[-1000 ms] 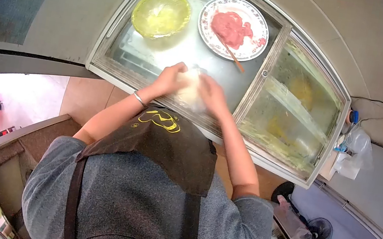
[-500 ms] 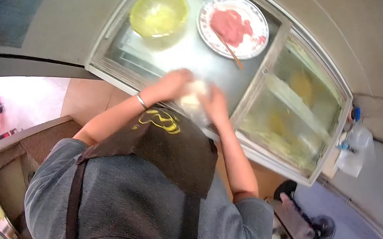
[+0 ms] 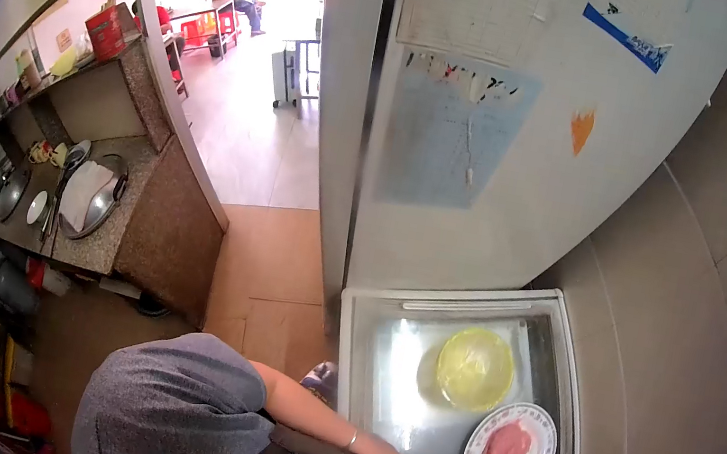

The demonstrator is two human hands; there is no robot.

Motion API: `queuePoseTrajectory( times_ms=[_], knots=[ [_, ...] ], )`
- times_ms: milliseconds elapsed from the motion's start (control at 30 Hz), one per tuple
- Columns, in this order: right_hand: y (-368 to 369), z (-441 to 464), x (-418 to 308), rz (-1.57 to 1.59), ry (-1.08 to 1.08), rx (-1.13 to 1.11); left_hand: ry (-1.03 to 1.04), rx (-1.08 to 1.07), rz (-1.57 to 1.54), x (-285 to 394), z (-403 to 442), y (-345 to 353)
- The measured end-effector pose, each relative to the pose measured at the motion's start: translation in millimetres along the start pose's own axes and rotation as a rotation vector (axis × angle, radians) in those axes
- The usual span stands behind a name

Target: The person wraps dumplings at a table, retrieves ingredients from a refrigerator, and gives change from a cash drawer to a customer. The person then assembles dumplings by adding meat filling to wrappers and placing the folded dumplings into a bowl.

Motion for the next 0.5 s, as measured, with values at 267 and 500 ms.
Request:
queuePoseTrajectory(
  times_ms=[267, 500],
  knots=[
    [19.9, 22.3, 14.8, 0.375, 0.132, -0.078, 0.277, 0.127, -0.318, 7.8, -8.0, 0.4],
    [-9.6, 73.2, -3.8, 0.283, -0.071, 0.336, 0.307, 0.347, 0.031, 14.7, 19.3, -69.6]
  ],
)
Point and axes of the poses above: each hand's wrist, its own z-axis towards the middle knuckle, its own y-axis out of the palm, x = y × z, the point moved 5 cm from there along z, towards the middle knuckle, and after that the axes turned 1 degree about -z, right-handed, at the moved point
